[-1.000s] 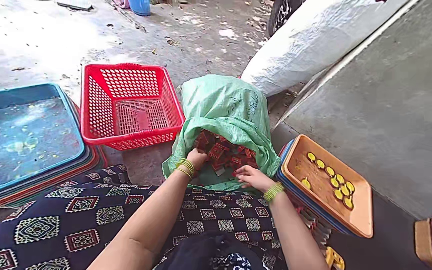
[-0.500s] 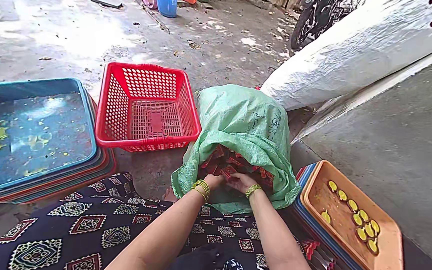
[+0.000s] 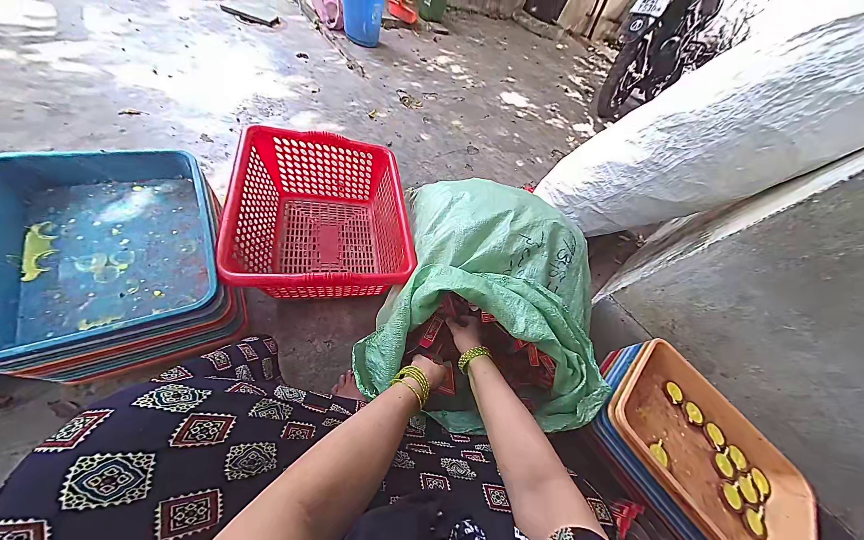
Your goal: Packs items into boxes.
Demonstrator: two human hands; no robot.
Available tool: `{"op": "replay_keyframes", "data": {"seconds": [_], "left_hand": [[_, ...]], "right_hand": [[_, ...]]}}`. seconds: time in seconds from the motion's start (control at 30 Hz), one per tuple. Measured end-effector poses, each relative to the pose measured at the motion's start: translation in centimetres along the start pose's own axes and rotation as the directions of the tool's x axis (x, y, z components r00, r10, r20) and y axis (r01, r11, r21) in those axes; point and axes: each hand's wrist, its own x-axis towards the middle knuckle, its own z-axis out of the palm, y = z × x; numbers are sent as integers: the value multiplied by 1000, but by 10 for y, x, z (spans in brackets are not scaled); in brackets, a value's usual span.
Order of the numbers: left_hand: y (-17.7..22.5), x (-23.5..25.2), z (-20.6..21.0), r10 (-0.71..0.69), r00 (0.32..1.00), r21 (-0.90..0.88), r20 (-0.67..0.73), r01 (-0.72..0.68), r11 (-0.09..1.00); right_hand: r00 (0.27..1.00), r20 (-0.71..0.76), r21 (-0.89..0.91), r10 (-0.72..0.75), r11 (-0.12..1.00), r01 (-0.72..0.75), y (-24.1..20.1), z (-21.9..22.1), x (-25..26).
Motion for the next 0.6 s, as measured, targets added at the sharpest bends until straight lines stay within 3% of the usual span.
{"op": "replay_keyframes", "data": {"seconds": [0.1, 0.17, 0.3, 0.37, 0.47, 0.53, 0.6], "left_hand": [[-2, 7, -1, 9, 1000, -67, -9, -9, 998], [-4, 14, -2, 5, 1000, -148, -9, -7, 989], [-7, 29, 2, 11, 1000, -355, -6, -13, 935], [-7, 34, 5, 20, 1000, -435, -6, -21, 900], [-9, 39, 13, 65, 997, -603, 44, -25, 797], [-11, 36, 15, 133, 983, -687, 127, -10, 727], [-14, 33, 18, 179, 971, -676, 158, -26, 737]], "right_hand": [[994, -103, 92, 28, 996, -19, -9, 14, 14], [998, -65, 78, 24, 997, -19, -11, 9, 11], [998, -45, 1, -48, 999, 49, -3, -34, -21], [999, -34, 160, 42, 986, -36, 8, -59, -45], [962, 139, 411, 236, 870, -273, 26, -84, -81], [918, 277, 371, 283, 850, -374, 43, -83, -94], [895, 340, 185, 290, 912, -366, 53, -73, -100]]}}
